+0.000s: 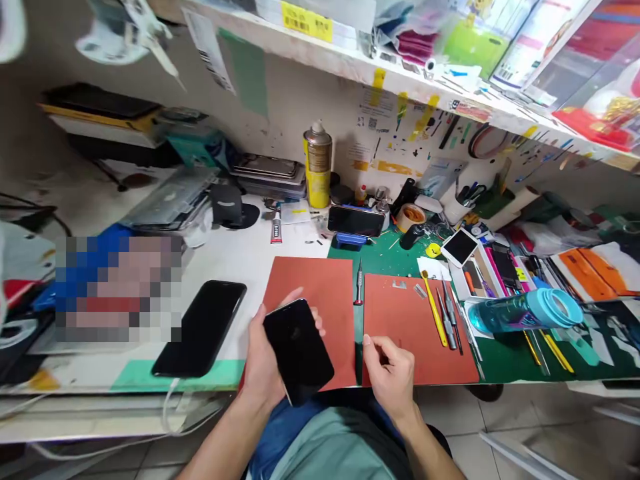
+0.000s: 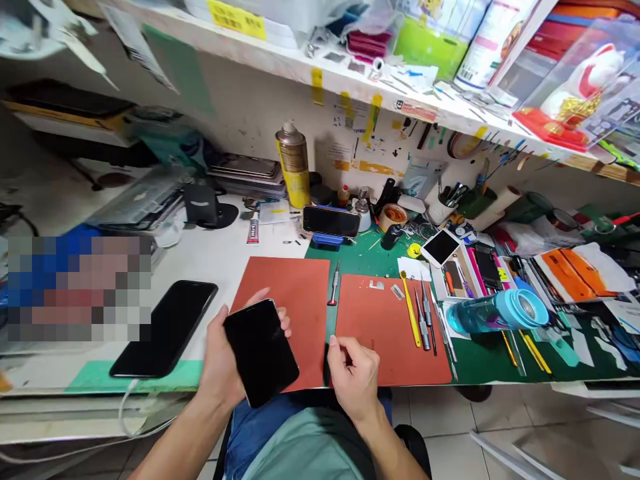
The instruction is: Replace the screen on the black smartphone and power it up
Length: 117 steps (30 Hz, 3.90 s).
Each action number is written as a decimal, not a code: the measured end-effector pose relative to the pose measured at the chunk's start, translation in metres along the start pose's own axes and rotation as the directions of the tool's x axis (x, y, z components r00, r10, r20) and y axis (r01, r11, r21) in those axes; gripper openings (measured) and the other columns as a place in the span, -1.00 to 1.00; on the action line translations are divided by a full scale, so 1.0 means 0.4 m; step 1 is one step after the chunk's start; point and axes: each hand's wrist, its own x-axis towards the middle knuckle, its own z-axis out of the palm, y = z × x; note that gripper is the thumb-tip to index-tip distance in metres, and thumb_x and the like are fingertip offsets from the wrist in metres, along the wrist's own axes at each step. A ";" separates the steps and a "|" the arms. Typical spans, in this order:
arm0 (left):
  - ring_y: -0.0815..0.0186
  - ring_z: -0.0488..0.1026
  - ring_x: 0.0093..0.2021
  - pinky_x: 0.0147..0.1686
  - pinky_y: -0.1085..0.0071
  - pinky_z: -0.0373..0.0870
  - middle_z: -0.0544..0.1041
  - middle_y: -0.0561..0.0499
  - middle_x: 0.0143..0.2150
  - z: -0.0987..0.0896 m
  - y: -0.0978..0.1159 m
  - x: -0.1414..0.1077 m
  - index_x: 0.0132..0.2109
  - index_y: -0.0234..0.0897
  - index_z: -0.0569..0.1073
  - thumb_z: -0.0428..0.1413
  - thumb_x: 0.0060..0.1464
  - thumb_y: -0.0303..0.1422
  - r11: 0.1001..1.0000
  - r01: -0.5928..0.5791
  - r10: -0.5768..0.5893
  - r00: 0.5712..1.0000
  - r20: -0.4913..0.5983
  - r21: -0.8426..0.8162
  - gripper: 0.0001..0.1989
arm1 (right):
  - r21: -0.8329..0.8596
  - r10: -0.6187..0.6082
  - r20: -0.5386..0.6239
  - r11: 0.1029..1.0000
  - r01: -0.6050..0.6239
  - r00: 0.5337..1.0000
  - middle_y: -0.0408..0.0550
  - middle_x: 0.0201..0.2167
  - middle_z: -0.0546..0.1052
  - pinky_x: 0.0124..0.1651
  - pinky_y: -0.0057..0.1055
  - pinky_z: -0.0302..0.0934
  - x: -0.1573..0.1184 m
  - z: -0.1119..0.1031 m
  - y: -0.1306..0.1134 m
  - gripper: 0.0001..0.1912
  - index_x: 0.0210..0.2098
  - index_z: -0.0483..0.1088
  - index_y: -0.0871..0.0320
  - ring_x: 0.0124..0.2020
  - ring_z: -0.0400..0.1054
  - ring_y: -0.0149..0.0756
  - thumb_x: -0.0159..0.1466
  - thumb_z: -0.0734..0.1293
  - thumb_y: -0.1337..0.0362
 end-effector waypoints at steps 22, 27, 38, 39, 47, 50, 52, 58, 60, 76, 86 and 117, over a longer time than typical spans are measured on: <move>0.13 0.51 -0.35 -0.32 0.19 0.58 0.54 -0.10 -0.26 0.013 0.003 -0.007 0.15 -0.11 0.53 0.01 0.34 0.02 0.997 0.010 -0.022 0.990 -0.139 -0.083 -0.55 | -0.180 -0.149 0.120 0.969 0.169 0.982 -0.25 -0.63 0.37 -0.46 -0.35 -0.03 -0.013 0.023 -0.013 -0.63 -0.41 0.41 0.12 -0.63 0.22 -0.44 0.56 0.27 0.33; 0.13 0.51 -0.34 -0.31 0.19 0.59 0.54 -0.10 -0.25 0.007 0.000 -0.007 0.15 -0.11 0.53 0.01 0.35 0.02 0.995 0.014 -0.025 0.993 -0.115 -0.094 -0.55 | -0.236 -0.194 0.123 0.947 0.219 0.973 -0.24 -0.63 0.37 -0.45 -0.35 0.00 -0.011 0.025 -0.017 -0.62 -0.41 0.41 0.12 -0.63 0.26 -0.43 0.57 0.25 0.33; 0.14 0.51 -0.33 -0.28 0.20 0.57 0.54 -0.10 -0.25 -0.002 -0.004 -0.010 0.22 -0.15 0.51 0.00 0.37 0.04 0.999 -0.011 0.008 0.998 -0.068 -0.049 -0.50 | -0.272 -0.219 0.142 0.929 0.251 0.965 -0.18 -0.58 0.50 -0.42 -0.33 0.06 -0.020 0.031 -0.014 -0.70 -0.33 0.47 0.13 -0.59 0.36 -0.39 0.55 0.28 0.36; 0.13 0.51 -0.33 -0.27 0.20 0.57 0.54 -0.10 -0.25 -0.003 -0.004 -0.011 0.23 -0.14 0.50 0.00 0.37 0.03 0.999 -0.011 0.008 0.998 -0.064 -0.045 -0.50 | -0.272 -0.222 0.141 0.928 0.253 0.965 -0.18 -0.57 0.50 -0.42 -0.33 0.06 -0.020 0.031 -0.014 -0.71 -0.33 0.47 0.13 -0.59 0.36 -0.39 0.55 0.28 0.37; 0.13 0.50 -0.32 -0.27 0.19 0.56 0.54 -0.11 -0.24 -0.008 -0.005 -0.009 0.21 -0.14 0.52 0.02 0.35 0.05 0.999 -0.006 0.003 0.998 -0.061 -0.041 -0.49 | -0.299 -0.237 0.124 0.917 0.264 0.964 -0.19 -0.59 0.48 -0.43 -0.34 0.04 -0.018 0.033 -0.014 -0.69 -0.33 0.47 0.13 -0.60 0.34 -0.40 0.56 0.27 0.36; 0.14 0.50 -0.31 -0.26 0.19 0.56 0.54 -0.11 -0.23 -0.009 -0.006 -0.009 0.20 -0.14 0.53 0.02 0.36 0.05 0.999 -0.010 0.008 0.998 -0.055 -0.043 -0.50 | -0.305 -0.239 0.123 0.914 0.266 0.963 -0.18 -0.60 0.48 -0.43 -0.35 0.03 -0.018 0.033 -0.014 -0.68 -0.35 0.46 0.13 -0.60 0.34 -0.40 0.56 0.27 0.36; 0.14 0.50 -0.31 -0.25 0.19 0.56 0.54 -0.11 -0.23 -0.010 -0.006 -0.010 0.21 -0.14 0.52 0.02 0.36 0.04 0.999 -0.016 0.014 0.999 -0.049 -0.041 -0.51 | -0.307 -0.241 0.125 0.913 0.268 0.963 -0.18 -0.59 0.48 -0.43 -0.35 0.03 -0.019 0.033 -0.014 -0.67 -0.36 0.46 0.13 -0.61 0.34 -0.40 0.56 0.27 0.36; 0.14 0.50 -0.31 -0.25 0.19 0.55 0.55 -0.11 -0.24 -0.009 -0.009 -0.011 0.22 -0.13 0.51 0.02 0.36 0.05 0.999 -0.017 0.016 0.999 -0.040 -0.045 -0.50 | -0.310 -0.241 0.127 0.912 0.270 0.962 -0.18 -0.58 0.49 -0.42 -0.32 0.03 -0.020 0.033 -0.014 -0.69 -0.34 0.45 0.13 -0.60 0.34 -0.39 0.57 0.26 0.36; 0.13 0.50 -0.32 -0.25 0.20 0.55 0.54 -0.10 -0.25 -0.006 -0.009 -0.010 0.22 -0.13 0.51 0.02 0.36 0.05 0.999 -0.017 0.016 0.999 -0.036 -0.048 -0.50 | -0.313 -0.245 0.126 0.910 0.273 0.961 -0.19 -0.59 0.47 -0.42 -0.31 0.03 -0.019 0.033 -0.015 -0.69 -0.34 0.45 0.13 -0.60 0.33 -0.38 0.56 0.27 0.36; 0.14 0.52 -0.33 -0.24 0.23 0.49 0.56 -0.09 -0.27 -0.006 -0.025 -0.012 0.21 -0.19 0.50 0.00 0.40 0.09 0.990 -0.010 0.016 0.999 0.040 -0.143 -0.47 | -0.322 -0.323 0.142 0.879 0.352 0.936 -0.20 -0.58 0.52 -0.43 -0.36 0.13 -0.024 0.014 0.000 -0.78 -0.26 0.54 0.17 -0.61 0.37 -0.42 0.55 0.36 0.33; 0.15 0.54 -0.34 -0.22 0.23 0.50 0.58 -0.10 -0.27 -0.012 -0.023 -0.016 0.23 -0.21 0.50 0.00 0.40 0.10 0.990 -0.006 0.017 0.997 0.074 -0.142 -0.43 | -0.350 -0.350 0.147 0.856 0.380 0.925 -0.19 -0.59 0.52 -0.46 -0.34 0.12 -0.025 0.017 0.000 -0.77 -0.27 0.53 0.17 -0.63 0.38 -0.40 0.55 0.37 0.33; 0.17 0.55 -0.30 -0.25 0.26 0.54 0.59 -0.09 -0.24 -0.008 -0.035 -0.010 0.27 -0.20 0.49 0.04 0.38 0.10 0.987 -0.113 0.116 0.993 0.022 -0.111 -0.43 | -0.052 -0.241 0.212 0.965 0.257 0.947 0.34 0.12 0.55 0.12 0.04 0.55 -0.096 0.037 -0.112 -0.36 0.32 0.31 0.29 0.15 0.49 0.10 0.42 0.49 0.07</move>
